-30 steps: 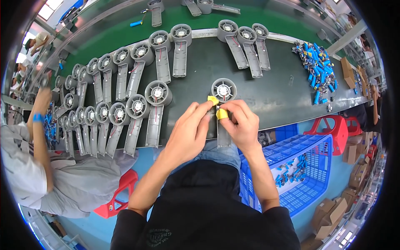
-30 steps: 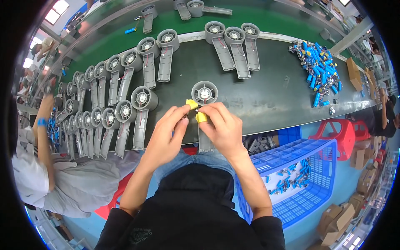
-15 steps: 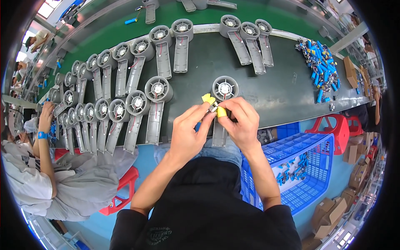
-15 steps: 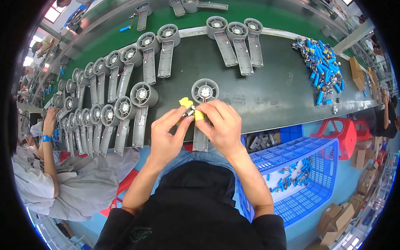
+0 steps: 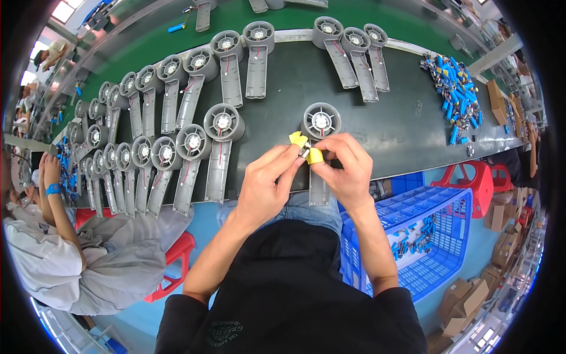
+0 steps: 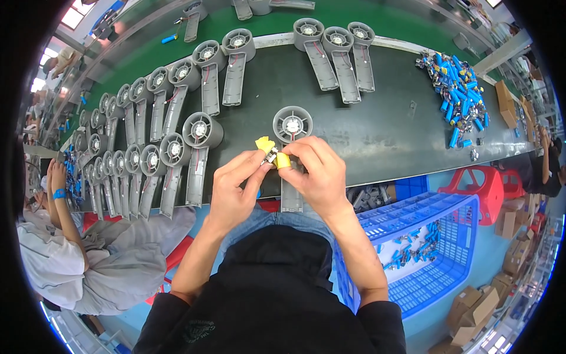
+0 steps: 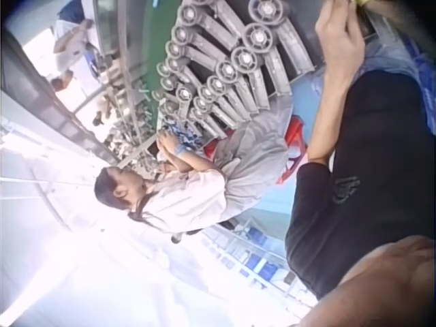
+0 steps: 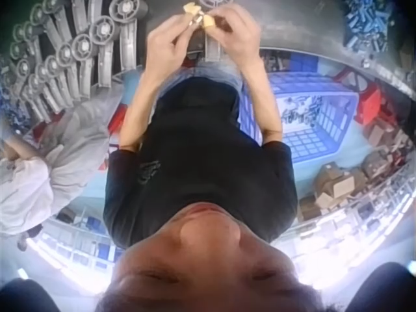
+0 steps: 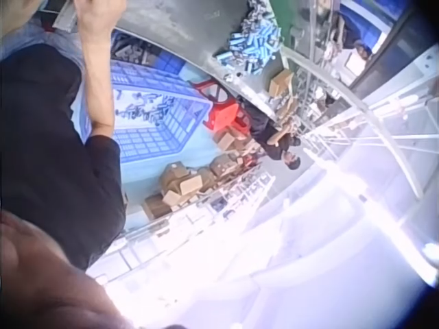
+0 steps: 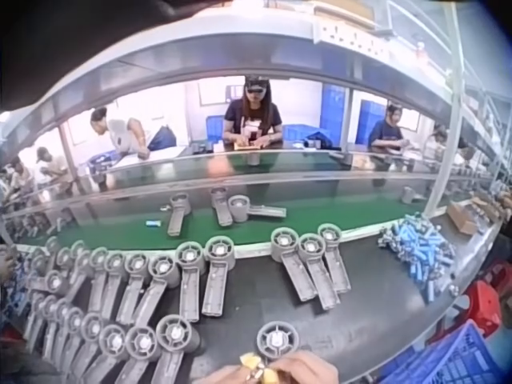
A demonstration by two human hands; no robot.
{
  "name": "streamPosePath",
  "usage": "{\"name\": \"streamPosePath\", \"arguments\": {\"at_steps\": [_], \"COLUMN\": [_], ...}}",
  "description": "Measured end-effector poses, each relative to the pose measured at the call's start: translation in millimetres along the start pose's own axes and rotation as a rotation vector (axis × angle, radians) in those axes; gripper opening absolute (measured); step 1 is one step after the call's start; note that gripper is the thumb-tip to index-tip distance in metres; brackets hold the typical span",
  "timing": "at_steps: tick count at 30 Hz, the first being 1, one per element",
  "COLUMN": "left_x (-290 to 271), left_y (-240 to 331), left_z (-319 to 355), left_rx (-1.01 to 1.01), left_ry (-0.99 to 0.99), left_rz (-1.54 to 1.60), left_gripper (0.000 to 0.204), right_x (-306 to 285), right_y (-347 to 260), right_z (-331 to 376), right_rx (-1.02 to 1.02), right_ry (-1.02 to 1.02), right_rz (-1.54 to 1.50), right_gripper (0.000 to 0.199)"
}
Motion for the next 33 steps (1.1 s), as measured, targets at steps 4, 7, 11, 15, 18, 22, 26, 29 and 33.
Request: {"name": "streamPosePath", "arguments": {"at_steps": [4,7,11,15,18,22,26,29,33], "left_x": [0.9,0.9,1.2,-0.7,-0.9,0.1,-0.4,-0.7,-0.8], "left_y": [-0.7,0.0,2.2,-0.4,-2.0,-2.6,-3.4,-4.2,-3.6], "left_z": [-3.0,-4.9,-3.4,-1.1,-0.2,-2.7,-4.5,-3.5,-3.7], "left_rx": [0.017,0.047,0.008,0.014,-0.005,-0.020,-0.016,0.035,0.056], "left_ry": [-0.049,-0.070,-0.100,-0.063,-0.065,-0.112,-0.158,-0.154,-0.185], "left_rz": [-0.025,0.060,0.086,0.019,0.019,0.058,0.033,0.027,0.034], "left_gripper": [0.018,0.019,0.020,0.022,0.024,0.024,0.024,0.023,0.024], "right_x": [2.8,3.4,6.7,8.5,9.1,6.3,6.7,5.9,9.3], "right_y": [-2.0,-7.1,-2.1,-0.6,-1.6,-6.8,-7.1,-9.6,-7.3], "right_z": [0.0,-2.5,2.9,3.1,3.9,0.2,-2.5,-2.5,-0.3], "right_rx": [-0.091,-0.163,-0.168,-0.142,-0.145,-0.200,-0.195,-0.223,-0.228], "right_ry": [-0.019,-0.038,-0.061,-0.002,0.001,0.048,0.029,0.008,-0.075], "right_rz": [-0.008,0.026,0.014,-0.023,-0.023,-0.015,-0.011,0.012,0.014], "right_gripper": [0.034,0.036,0.037,0.037,0.037,0.027,0.027,0.027,0.038]}}
Point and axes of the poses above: each hand's wrist, its own z-axis away from the middle knuckle, its own x-axis out of the palm, y = z × x, the point moved 9 cm from there along -z, towards the middle knuckle
